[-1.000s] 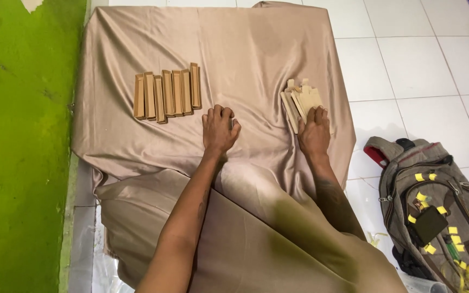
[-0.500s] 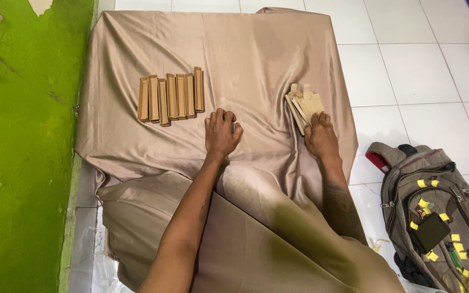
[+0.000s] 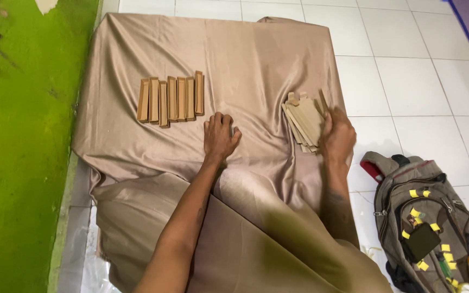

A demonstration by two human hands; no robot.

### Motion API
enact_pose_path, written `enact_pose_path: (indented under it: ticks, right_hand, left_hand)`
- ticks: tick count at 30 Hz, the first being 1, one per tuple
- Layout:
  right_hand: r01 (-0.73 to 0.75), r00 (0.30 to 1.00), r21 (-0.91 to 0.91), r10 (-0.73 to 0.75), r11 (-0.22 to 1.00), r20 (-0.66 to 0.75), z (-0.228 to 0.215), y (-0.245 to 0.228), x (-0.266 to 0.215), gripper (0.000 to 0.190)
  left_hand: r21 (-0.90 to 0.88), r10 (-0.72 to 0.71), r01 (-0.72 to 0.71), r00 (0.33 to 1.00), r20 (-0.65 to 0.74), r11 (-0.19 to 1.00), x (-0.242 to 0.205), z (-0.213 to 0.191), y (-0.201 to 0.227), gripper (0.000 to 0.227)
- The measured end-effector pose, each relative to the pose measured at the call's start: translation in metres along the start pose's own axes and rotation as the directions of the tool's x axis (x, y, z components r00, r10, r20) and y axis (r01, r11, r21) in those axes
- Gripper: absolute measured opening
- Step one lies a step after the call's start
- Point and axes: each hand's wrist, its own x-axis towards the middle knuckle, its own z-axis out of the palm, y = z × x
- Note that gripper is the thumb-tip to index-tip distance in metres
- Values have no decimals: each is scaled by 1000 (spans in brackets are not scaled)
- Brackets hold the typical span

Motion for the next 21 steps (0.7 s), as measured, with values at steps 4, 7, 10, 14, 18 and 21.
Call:
enact_pose_path:
  ticks: [4, 7, 10, 14, 18, 21]
  right_hand:
    - [446, 890, 143, -421, 884, -174, 51, -37, -7, 30]
    - [630, 775, 88, -618, 772, -132, 102, -62, -27, 30]
    - [549, 720, 9, -478, 836, 503, 124, -68, -42, 42]
    - [378, 783, 244, -449, 893, 430, 114, -77, -45, 46]
    - [401, 849, 280, -469, 872, 243, 141, -41, -38, 39]
    - [349, 896, 355, -419, 867, 143, 148, -27, -37, 19]
  left_hand:
    - [51, 14, -8, 993, -115, 999, -5, -3, 4, 52]
    - [8, 9, -8, 989, -149, 1000, -9, -20, 13, 81]
    - [16, 113, -112, 981, -157, 994, -6, -22, 11, 85]
    - [52, 162, -157, 980, -119, 986, -8, 6, -4, 52]
    - [42, 169, -165, 974, -151, 985, -4, 16, -11, 16]
    - [21, 181, -180, 959, -216, 983, -1, 14, -8, 12]
